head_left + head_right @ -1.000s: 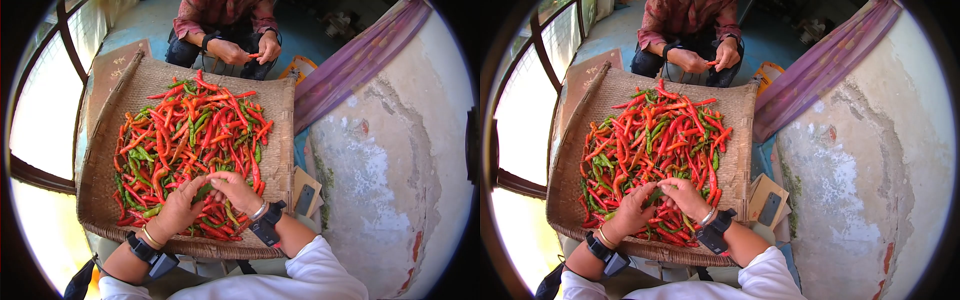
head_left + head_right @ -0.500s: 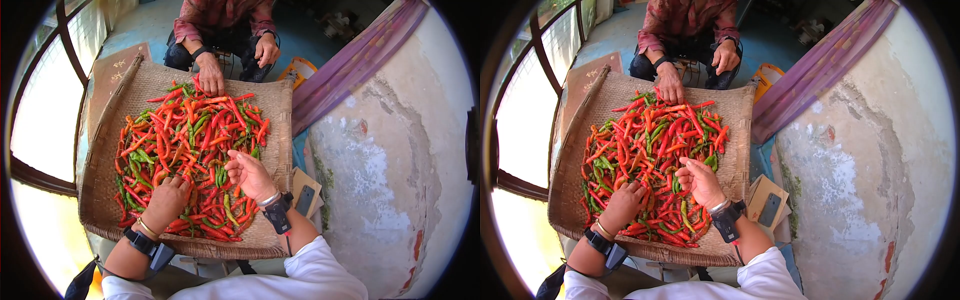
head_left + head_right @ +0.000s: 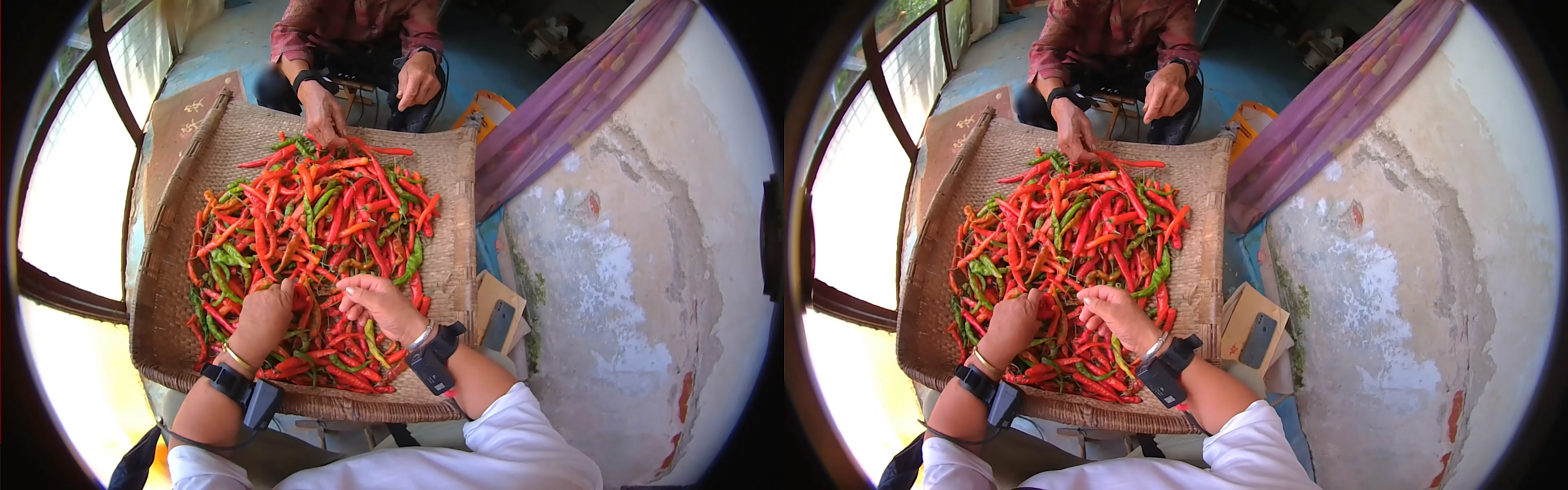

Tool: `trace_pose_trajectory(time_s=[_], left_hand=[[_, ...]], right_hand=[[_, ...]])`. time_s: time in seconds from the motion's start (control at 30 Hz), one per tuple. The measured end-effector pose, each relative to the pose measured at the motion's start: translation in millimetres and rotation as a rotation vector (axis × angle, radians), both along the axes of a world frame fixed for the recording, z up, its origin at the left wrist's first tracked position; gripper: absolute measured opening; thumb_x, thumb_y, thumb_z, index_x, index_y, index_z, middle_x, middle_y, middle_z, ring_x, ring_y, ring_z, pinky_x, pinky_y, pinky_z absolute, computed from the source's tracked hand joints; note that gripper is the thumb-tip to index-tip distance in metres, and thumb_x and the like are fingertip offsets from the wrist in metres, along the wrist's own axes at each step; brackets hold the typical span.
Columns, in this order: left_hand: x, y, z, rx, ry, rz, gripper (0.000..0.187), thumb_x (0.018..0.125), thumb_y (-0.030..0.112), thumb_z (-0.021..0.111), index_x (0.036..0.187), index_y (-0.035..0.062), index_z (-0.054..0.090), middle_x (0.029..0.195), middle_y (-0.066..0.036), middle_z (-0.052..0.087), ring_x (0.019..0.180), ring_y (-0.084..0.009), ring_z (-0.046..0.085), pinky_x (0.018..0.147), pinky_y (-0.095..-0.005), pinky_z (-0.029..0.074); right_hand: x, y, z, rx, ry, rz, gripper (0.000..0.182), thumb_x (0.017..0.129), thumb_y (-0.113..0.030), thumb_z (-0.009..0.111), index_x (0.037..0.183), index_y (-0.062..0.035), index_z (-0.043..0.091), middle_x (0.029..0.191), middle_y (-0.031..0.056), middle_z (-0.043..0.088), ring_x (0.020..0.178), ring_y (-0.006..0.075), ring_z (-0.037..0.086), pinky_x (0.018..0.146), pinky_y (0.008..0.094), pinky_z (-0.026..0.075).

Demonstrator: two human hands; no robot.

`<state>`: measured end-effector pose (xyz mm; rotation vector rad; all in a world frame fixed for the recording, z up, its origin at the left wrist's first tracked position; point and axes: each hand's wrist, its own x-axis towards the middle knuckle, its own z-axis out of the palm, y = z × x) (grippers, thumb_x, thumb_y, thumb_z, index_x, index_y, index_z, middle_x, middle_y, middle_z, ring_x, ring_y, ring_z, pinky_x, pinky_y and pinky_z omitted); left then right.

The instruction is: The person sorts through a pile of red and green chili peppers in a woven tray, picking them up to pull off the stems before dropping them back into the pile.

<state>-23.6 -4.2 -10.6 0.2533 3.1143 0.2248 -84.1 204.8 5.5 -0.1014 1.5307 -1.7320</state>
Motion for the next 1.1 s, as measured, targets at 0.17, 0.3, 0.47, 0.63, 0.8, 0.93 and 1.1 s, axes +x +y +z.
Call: trace_pose_trajectory(time_s=[0.17, 0.3, 0.47, 0.63, 0.8, 0.93, 1.1], left_hand=[[-3.9, 0.5, -3.7, 0.177, -0.074, 0.088, 0.024, 0.067, 0.01, 0.064, 0.086, 0.0038, 0.051, 0.072, -0.012, 0.058, 0.068, -0.0301, 0.059, 0.058, -0.0401, 0.047], [-5.4, 8.6, 20.9, 0.362, 0.24, -0.015, 0.012, 0.072, 0.012, 0.059, 0.08, 0.004, 0.054, 0.07, -0.011, 0.058, 0.065, -0.0278, 0.059, 0.054, -0.0372, 0.045], [0.3, 18.8, 31.2, 0.798, 0.204, -0.025, 0.017, 0.069, 0.005, 0.064, 0.086, 0.0039, 0.059, 0.07, -0.01, 0.058, 0.066, -0.027, 0.058, 0.06, -0.0344, 0.046], [1.1, 23.7, 34.7, 0.885, 0.291, -0.149, 0.022, 0.069, 0.001, 0.066, 0.09, 0.0037, 0.06, 0.077, -0.011, 0.061, 0.068, -0.0267, 0.06, 0.06, -0.032, 0.048], [0.8, 21.6, 31.2, 0.895, 0.23, -0.194, 0.023, 0.07, 0.001, 0.065, 0.092, 0.0028, 0.06, 0.083, -0.013, 0.063, 0.073, -0.0267, 0.062, 0.061, -0.0309, 0.049], [5.2, 21.9, 30.6, 0.933, 0.166, -0.151, 0.021, 0.071, 0.002, 0.065, 0.091, 0.0028, 0.06, 0.078, -0.013, 0.062, 0.07, -0.0274, 0.061, 0.062, -0.0316, 0.049], [0.4, 10.2, 17.4, 0.745, 0.11, 0.041, 0.016, 0.072, 0.008, 0.063, 0.088, 0.0036, 0.06, 0.072, -0.012, 0.06, 0.068, -0.028, 0.06, 0.061, -0.0335, 0.048]], right_hand=[[6.5, -4.7, -7.1, 0.044, 0.019, 0.049, 0.028, 0.088, -0.021, 0.048, 0.108, -0.0011, 0.053, 0.078, 0.0015, 0.058, 0.06, 0.0055, 0.053, 0.049, 0.0164, 0.041], [12.5, -10.7, -9.9, 0.114, 0.056, 0.115, 0.028, 0.089, -0.022, 0.049, 0.107, -0.001, 0.053, 0.078, 0.001, 0.057, 0.06, 0.0057, 0.053, 0.048, 0.0169, 0.042], [19.4, -14.6, -6.9, 0.112, -0.012, 0.155, 0.031, 0.09, -0.026, 0.049, 0.11, -0.0025, 0.052, 0.079, 0.0024, 0.059, 0.064, 0.007, 0.056, 0.051, 0.0177, 0.044], [22.0, -10.7, -9.5, -0.233, -0.18, -0.017, 0.026, 0.087, -0.03, 0.054, 0.1, -0.0073, 0.055, 0.07, -0.0014, 0.056, 0.055, 0.0042, 0.052, 0.046, 0.016, 0.041], [18.7, -9.1, -5.0, -0.39, -0.333, -0.178, 0.022, 0.086, -0.028, 0.055, 0.097, -0.0081, 0.056, 0.065, -0.0008, 0.055, 0.05, 0.0052, 0.049, 0.045, 0.0178, 0.04], [12.8, -5.7, -4.2, -0.197, -0.262, -0.133, 0.016, 0.087, -0.025, 0.055, 0.088, -0.0088, 0.055, 0.063, -0.0002, 0.057, 0.047, 0.0041, 0.05, 0.041, 0.0167, 0.038], [-16.1, 7.2, 2.4, -0.027, -0.107, -0.111, 0.015, 0.086, -0.022, 0.054, 0.088, -0.0075, 0.055, 0.065, -0.0005, 0.057, 0.05, 0.0033, 0.051, 0.042, 0.0167, 0.04]])
